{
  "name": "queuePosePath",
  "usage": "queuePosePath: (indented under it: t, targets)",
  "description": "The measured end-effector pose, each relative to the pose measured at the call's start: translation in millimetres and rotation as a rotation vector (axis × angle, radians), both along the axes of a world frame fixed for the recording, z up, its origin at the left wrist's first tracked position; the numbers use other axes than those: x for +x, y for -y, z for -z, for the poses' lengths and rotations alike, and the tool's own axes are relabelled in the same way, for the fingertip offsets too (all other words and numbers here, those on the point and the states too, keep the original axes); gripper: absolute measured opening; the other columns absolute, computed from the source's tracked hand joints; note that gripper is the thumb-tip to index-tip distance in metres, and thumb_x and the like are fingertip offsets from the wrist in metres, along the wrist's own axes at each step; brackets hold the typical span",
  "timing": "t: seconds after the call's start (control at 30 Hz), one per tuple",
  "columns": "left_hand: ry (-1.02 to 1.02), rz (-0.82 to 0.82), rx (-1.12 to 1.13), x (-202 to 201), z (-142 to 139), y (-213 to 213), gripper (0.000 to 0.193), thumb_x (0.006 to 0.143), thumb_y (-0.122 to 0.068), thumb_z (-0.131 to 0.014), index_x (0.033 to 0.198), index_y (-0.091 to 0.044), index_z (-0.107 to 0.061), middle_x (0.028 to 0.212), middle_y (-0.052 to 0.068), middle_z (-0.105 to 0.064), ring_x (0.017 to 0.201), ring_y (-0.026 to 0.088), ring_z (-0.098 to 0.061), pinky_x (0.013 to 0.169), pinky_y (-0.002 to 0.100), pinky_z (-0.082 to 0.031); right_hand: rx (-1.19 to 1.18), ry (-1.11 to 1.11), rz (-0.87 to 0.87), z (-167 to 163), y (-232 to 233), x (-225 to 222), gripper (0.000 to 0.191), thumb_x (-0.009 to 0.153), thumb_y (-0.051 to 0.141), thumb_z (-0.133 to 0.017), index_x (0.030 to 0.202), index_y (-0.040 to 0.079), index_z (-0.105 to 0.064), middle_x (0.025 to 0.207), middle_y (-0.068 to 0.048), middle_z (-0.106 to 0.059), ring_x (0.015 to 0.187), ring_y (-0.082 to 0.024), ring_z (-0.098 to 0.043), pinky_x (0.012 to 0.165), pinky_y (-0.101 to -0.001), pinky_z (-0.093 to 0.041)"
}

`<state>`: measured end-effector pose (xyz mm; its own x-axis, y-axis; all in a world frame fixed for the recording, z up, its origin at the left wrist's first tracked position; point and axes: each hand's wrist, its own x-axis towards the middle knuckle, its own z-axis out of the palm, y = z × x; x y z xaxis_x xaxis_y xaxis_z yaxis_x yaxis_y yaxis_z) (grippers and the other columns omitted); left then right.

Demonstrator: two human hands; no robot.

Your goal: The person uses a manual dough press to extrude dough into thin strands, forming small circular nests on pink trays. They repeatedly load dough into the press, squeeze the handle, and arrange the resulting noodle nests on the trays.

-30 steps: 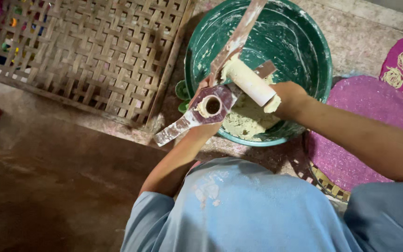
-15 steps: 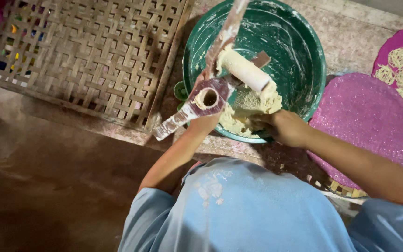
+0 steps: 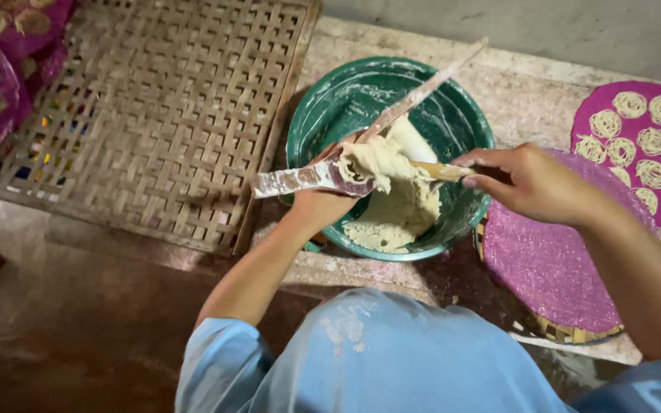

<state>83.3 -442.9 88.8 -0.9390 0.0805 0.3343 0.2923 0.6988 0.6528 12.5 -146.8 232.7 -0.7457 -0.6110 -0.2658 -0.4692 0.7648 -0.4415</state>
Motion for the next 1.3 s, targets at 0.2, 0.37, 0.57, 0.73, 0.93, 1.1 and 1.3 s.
queuePosePath:
  t: [0.2,0.37,0.57,0.73,0.93,1.1,1.3]
  targets:
    - [-0.237,0.072,-0.555,-27.7,17.2,-15.1,0.051,0.098,-0.043,-0.066,0.142,-0.02,-0.058,0.149,0.008,-0.052,0.134,0.026,-0.055,0.112,0.044,-0.044,0.307,-0.888,-0.467,-9.6,61.3,17.5,0.025,0.097,0.016,-0.059,0.113,0.025,-0.074,0.072,-0.001,-0.07,0.057,-0.018,-0.065,0.047,-0.0327,-0.052]
    - [0.307,-0.047,-0.309,-12.8,14.3,-9.6,0.047,0.097,-0.038,-0.059,0.14,-0.021,-0.061,0.147,0.006,-0.059,0.131,0.024,-0.057,0.108,0.041,-0.048,0.194,-0.935,-0.556,-3.7,71.3,39.9,0.024,0.083,0.016,-0.062,0.105,0.015,-0.071,0.077,0.0,-0.065,0.067,-0.019,-0.066,0.058,-0.0326,-0.053]
    - [-0.248,-0.207,-0.201,-25.6,1.9,5.4,0.043,0.1,-0.031,-0.063,0.141,-0.018,-0.06,0.152,0.009,-0.056,0.138,0.025,-0.055,0.117,0.042,-0.046,-0.15,-0.583,0.06,17.4,30.1,35.2,0.028,0.095,0.013,-0.066,0.122,0.01,-0.072,0.1,-0.013,-0.076,0.072,-0.029,-0.072,0.057,-0.0402,-0.053]
    - [-0.18,-0.291,-0.342,-43.9,4.9,-12.7,0.06,0.096,-0.035,-0.062,0.151,-0.017,-0.043,0.142,0.01,-0.057,0.127,0.026,-0.057,0.107,0.044,-0.051,-0.672,-0.23,0.149,112.5,62.1,43.0,0.037,0.102,0.002,-0.058,0.139,0.005,-0.062,0.097,-0.02,-0.073,0.079,-0.023,-0.072,0.072,-0.0336,-0.055]
    - [0.172,-0.297,-0.305,-62.2,-21.1,-9.0,0.083,0.097,-0.038,-0.066,0.164,-0.018,-0.02,0.137,0.013,-0.057,0.102,0.029,-0.056,0.078,0.039,-0.057,-0.701,0.268,0.332,140.7,17.9,64.3,0.046,0.101,0.007,-0.057,0.147,0.011,-0.061,0.071,-0.009,-0.059,0.056,-0.009,-0.044,0.052,-0.0259,-0.042]
    - [-0.158,-0.229,-0.075,-23.2,-39.6,-17.6,0.104,0.087,-0.04,-0.076,0.163,-0.015,-0.009,0.15,0.01,-0.05,0.103,0.034,-0.053,0.077,0.044,-0.055,-0.873,0.246,0.584,129.7,-11.6,29.9,0.043,0.103,0.011,-0.053,0.145,0.011,-0.058,0.07,0.007,-0.055,0.053,-0.003,-0.045,0.045,-0.0219,-0.036]
    - [0.259,-0.338,-0.08,-36.9,-31.1,-31.9,0.096,0.098,-0.038,-0.069,0.168,-0.021,-0.005,0.132,0.019,-0.05,0.098,0.035,-0.063,0.082,0.048,-0.055,-0.648,-0.238,0.265,149.6,19.8,42.2,0.039,0.102,0.014,-0.061,0.14,0.011,-0.063,0.082,-0.001,-0.07,0.056,-0.005,-0.055,0.052,-0.0234,-0.046]
